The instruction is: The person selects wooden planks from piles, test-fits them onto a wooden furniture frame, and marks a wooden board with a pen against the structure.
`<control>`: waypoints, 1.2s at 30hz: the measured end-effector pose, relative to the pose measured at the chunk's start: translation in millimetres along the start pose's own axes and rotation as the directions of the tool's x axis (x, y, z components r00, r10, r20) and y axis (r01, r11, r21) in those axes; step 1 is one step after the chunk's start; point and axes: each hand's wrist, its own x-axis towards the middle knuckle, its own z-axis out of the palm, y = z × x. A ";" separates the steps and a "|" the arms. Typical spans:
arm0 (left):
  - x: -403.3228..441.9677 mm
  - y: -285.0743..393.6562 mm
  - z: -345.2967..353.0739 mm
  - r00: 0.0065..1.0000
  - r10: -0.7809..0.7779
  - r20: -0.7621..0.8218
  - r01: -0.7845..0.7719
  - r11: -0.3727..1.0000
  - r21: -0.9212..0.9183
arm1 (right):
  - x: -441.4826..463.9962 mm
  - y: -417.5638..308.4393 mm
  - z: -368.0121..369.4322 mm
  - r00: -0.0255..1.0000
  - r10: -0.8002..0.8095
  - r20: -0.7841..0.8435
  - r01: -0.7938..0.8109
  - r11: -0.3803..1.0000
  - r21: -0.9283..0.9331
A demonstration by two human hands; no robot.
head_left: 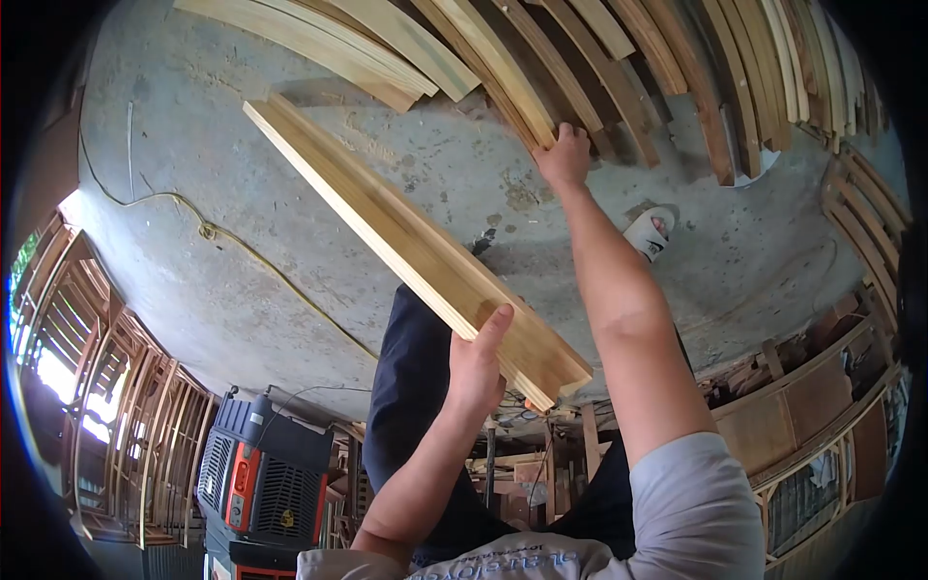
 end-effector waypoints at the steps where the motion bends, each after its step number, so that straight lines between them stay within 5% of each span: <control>1: 0.4 -0.5 -0.8 1.000 0.003 -0.001 -0.003 1.000 0.001 | 0.4 -0.7 -0.7 0.999 0.044 0.016 -0.044 0.999 0.027; 5: 0.6 -3.7 -3.2 0.999 0.038 -0.030 -0.036 0.997 0.068 | 1.9 -3.4 -9.2 0.962 0.188 0.198 -0.215 0.969 0.125; 10: 9.4 -11.6 -8.4 0.998 0.061 -0.005 -0.060 0.996 0.061 | 1.8 3.2 -24.8 0.943 -0.035 0.330 0.019 0.998 0.051; 12: 9.8 -12.9 -12.2 0.997 0.074 -0.024 -0.072 0.995 0.072 | -8.7 7.5 -47.5 0.884 0.073 0.462 -0.264 0.893 0.364; 13: 13.2 -16.8 -21.2 0.997 0.072 -0.009 -0.071 0.993 0.100 | -15.1 11.7 -70.5 0.888 0.063 0.456 -0.249 0.899 0.360; 15: 17.6 -25.6 -49.4 0.999 0.044 0.010 -0.045 0.994 0.096 | -35.7 10.2 -136.1 0.341 -0.176 0.923 -0.605 0.711 0.359; 17: 9.2 -35.4 -83.2 0.997 -0.058 -0.054 0.060 0.998 0.032 | -75.2 -9.0 -228.2 0.072 -0.390 0.918 -0.935 0.295 0.198; 19: -22.5 -33.6 -98.0 0.991 -0.113 -0.071 0.117 0.992 0.054 | -119.0 -16.8 -287.4 0.097 -0.674 0.732 -0.962 0.125 0.242; 24: -109.7 -1.6 -97.3 0.990 -0.137 -0.023 0.139 0.978 0.154 | -232.1 -0.9 -370.9 0.187 -0.740 0.646 -0.982 -0.121 0.146; 27: -126.0 30.4 -95.9 0.996 -0.046 -0.078 0.074 0.912 0.403 | -312.8 24.9 -392.1 0.139 -0.819 0.556 -0.946 -0.275 -0.168; 28: -116.9 39.7 -107.8 0.992 -0.130 -0.001 0.118 0.902 0.415 | -338.4 39.3 -403.3 0.213 -0.741 0.637 -0.973 -0.221 0.068; 29: -98.0 53.6 -126.6 0.862 -0.393 0.320 0.298 0.904 0.307 | -361.0 51.1 -417.5 0.306 -0.671 0.675 -0.943 -0.118 0.311; 30: -107.4 59.0 -109.9 0.514 -0.584 0.628 0.484 0.802 0.350 | -385.2 76.0 -400.0 0.388 -0.556 0.735 -0.901 -0.061 0.429; 31: -131.7 66.3 -90.5 0.666 -0.570 0.480 0.347 0.807 0.477 | -405.9 82.6 -417.6 0.434 -0.287 0.854 -0.879 0.072 0.471; 32: -147.9 66.8 -74.1 0.871 -0.384 0.306 0.124 0.775 0.620 | -426.3 104.8 -402.1 0.571 -0.165 0.804 -0.774 0.219 0.594; 33: -154.9 63.1 -61.8 0.936 -0.291 0.198 0.122 0.796 0.592 | -445.5 120.3 -414.3 0.635 0.031 0.772 -0.685 0.485 0.544; 35: -139.9 74.9 -42.6 0.962 -0.271 -0.044 0.240 0.753 0.613 | -486.5 154.1 -397.9 0.830 0.300 0.470 -0.515 0.736 0.439; 36: -152.7 64.3 -16.5 0.976 -0.214 -0.046 0.182 0.679 0.712 | -505.2 173.4 -407.6 0.764 0.336 0.550 -0.596 0.695 0.403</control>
